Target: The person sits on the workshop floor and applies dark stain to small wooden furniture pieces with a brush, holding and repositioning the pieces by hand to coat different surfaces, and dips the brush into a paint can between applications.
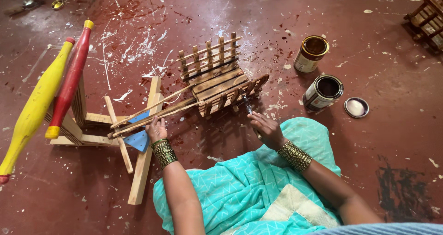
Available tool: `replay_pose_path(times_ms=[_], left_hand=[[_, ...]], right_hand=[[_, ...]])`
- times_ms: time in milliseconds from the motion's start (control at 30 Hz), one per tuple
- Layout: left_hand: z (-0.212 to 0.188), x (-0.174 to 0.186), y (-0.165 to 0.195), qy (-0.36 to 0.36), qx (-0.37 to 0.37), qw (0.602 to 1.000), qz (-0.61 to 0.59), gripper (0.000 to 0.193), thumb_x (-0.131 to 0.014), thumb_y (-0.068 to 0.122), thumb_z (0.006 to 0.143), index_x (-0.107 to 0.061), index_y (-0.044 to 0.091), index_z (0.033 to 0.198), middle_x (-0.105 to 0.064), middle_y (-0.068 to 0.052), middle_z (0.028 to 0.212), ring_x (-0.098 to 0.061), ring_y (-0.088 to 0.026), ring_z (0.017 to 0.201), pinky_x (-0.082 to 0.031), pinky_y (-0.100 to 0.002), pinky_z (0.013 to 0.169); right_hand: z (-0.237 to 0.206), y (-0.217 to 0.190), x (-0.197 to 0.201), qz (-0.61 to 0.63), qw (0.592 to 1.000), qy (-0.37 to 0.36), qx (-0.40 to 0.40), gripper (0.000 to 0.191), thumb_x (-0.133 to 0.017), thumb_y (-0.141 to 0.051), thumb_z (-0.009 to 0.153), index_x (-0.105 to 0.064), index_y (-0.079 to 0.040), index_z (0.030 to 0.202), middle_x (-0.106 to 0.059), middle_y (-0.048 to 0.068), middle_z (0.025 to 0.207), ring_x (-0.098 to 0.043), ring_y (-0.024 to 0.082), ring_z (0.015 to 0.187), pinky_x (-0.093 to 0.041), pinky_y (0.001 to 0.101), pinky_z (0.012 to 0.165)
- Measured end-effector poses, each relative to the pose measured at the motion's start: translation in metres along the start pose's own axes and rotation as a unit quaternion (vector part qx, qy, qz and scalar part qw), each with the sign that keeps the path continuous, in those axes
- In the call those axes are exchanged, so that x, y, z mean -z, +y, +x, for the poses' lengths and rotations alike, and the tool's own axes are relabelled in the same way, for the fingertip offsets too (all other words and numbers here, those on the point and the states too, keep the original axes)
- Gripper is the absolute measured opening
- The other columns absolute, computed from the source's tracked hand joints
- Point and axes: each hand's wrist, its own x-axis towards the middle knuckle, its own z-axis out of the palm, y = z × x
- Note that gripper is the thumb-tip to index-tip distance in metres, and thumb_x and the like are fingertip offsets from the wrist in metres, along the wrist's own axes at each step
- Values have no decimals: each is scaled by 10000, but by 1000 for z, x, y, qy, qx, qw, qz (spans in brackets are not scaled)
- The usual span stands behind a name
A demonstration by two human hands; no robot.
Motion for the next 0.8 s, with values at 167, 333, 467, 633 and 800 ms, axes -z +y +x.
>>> replay_pose_path(times_ms=[167, 333, 467, 633, 800], left_hand=[[2, 1, 0, -10, -1, 1000, -4, 458, -703, -62, 869, -458, -50, 1256, -614, -209, 1267, -583, -342, 1290, -356, -602, 1179], [4, 2, 0, 0, -2, 1000, 0, 469, -709, -64, 863, -467, -55, 1265, -618, -207, 1248, -580, -356, 1280, -364, -599, 1193], [4, 2, -1, -2, -8, 1000, -3, 476, -706, -69, 865, -458, -49, 1270, -609, -200, 1248, -570, -359, 1288, -351, -611, 1182], [5, 4, -1, -9, -10, 1000, 5, 479, -713, -60, 867, -455, -54, 1271, -606, -204, 1256, -561, -357, 1304, -348, -612, 1198], [4, 5, 0, -21, -2, 1000, -4, 488, -708, -41, 888, -479, -80, 1316, -612, -203, 1264, -566, -365, 1293, -349, -601, 1199]], right_hand=[[-5, -3, -10, -1, 1000, -5, -20, 242, -727, 34, 834, -613, -26, 1039, -709, 131, 1238, -683, 340, 1212, -595, 420, 937], [-4, -11, -6, -8, 999, 28, -14, 217, -728, 30, 851, -611, -17, 1029, -726, 135, 1193, -706, 341, 1164, -609, 409, 898], [3, -10, -5, -11, 999, 30, -38, 195, -723, 32, 854, -615, -32, 1002, -734, 150, 1182, -716, 335, 1147, -608, 405, 877], [3, -10, -2, 46, 990, 63, -118, 175, -743, -29, 892, -659, -24, 1046, -763, 136, 1107, -761, 275, 979, -623, 356, 783], [9, 22, 47, 138, 929, 122, -321, 145, -724, 35, 941, -664, -27, 1058, -770, 91, 946, -670, 149, 706, -569, 300, 633]])
